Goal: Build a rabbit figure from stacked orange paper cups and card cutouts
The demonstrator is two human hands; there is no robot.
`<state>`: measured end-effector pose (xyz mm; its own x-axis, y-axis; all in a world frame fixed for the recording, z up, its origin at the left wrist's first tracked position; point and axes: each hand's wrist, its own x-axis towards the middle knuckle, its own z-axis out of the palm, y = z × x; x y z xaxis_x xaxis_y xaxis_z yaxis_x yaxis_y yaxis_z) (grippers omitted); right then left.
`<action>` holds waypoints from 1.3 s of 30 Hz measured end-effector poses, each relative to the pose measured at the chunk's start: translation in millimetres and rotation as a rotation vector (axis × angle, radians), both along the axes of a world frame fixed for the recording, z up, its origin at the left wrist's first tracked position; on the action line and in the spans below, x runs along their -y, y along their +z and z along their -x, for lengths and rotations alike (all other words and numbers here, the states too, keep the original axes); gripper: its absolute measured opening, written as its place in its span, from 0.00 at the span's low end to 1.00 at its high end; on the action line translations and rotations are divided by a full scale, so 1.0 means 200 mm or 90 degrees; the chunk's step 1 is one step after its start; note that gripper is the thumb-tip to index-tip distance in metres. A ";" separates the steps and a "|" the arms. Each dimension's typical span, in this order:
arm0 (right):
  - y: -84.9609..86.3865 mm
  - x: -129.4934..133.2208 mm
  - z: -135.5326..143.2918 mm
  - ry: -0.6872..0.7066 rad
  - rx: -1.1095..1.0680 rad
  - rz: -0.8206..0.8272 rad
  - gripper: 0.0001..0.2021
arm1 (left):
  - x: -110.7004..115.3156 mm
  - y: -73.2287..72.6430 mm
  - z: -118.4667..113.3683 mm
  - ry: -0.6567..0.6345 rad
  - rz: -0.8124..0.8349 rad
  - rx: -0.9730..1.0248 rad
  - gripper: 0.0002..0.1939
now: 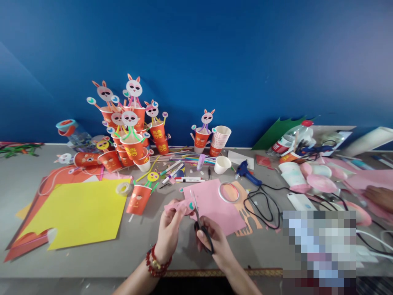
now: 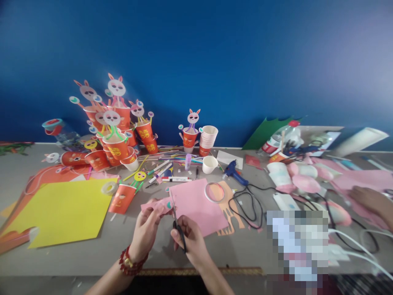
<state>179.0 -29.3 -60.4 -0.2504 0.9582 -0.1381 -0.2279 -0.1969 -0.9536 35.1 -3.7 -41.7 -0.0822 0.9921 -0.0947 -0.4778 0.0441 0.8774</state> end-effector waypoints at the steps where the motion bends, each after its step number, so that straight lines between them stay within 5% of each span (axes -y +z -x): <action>1: 0.00 0.00 0.00 0.003 -0.001 -0.002 0.25 | 0.00 0.00 0.00 0.001 0.003 0.001 0.12; 31: -0.03 -0.01 -0.02 0.040 0.016 0.010 0.28 | -0.01 0.00 0.03 0.012 0.013 0.013 0.11; 39: -0.01 -0.01 -0.05 0.068 0.026 0.015 0.29 | -0.02 0.03 0.06 -0.041 -0.011 -0.008 0.12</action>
